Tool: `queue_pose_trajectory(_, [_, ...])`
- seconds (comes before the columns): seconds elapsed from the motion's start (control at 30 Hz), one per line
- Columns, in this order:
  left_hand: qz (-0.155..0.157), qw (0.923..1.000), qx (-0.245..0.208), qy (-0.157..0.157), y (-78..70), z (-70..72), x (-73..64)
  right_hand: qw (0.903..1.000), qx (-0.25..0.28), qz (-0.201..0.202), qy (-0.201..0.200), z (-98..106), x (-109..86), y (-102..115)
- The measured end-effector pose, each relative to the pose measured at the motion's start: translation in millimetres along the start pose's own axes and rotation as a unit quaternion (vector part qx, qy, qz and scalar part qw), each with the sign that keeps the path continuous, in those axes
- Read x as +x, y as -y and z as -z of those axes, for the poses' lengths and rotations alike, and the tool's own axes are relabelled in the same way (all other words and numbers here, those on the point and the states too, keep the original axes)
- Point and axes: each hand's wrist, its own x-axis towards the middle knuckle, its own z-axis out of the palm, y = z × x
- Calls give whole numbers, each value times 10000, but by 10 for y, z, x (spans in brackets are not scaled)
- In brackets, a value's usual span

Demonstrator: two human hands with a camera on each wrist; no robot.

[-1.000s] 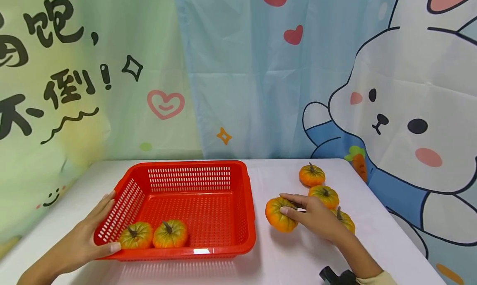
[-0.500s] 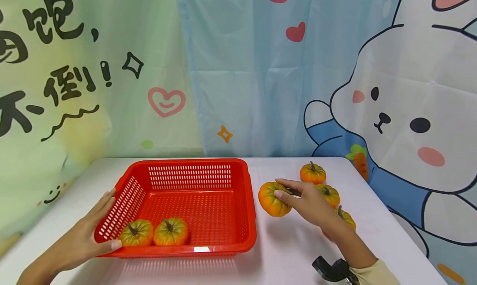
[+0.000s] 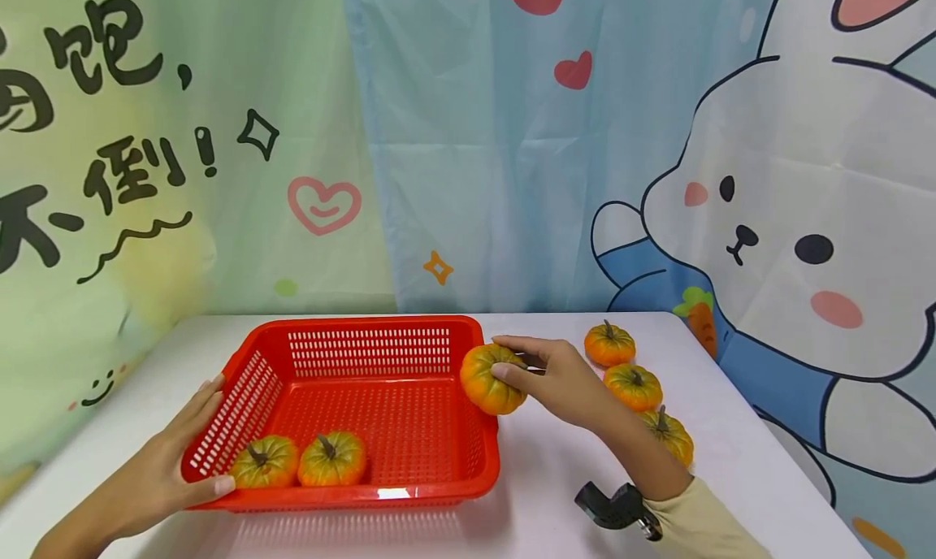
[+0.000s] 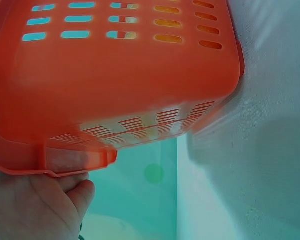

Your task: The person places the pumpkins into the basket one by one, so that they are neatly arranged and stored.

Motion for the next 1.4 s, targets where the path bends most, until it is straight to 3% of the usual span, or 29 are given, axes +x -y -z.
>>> queue_pose_trajectory(0.33, [32,10000,18,24,17,5,-1,9946,243,465,891,-261,220,100])
queue_pose_trajectory(0.63, [-62,9999,-92,-4,11,9,0,9863,76,1072,1250,-397,404,122])
queue_pose_trajectory(1.0, [-58,10000,-39,25,4,2,8,9796,115,1171,1629,-590,543,77])
queue_pose_trajectory(1.4, [37,10000,3,65,5,3,6,9701,-388,1247,2046,-731,637,181])
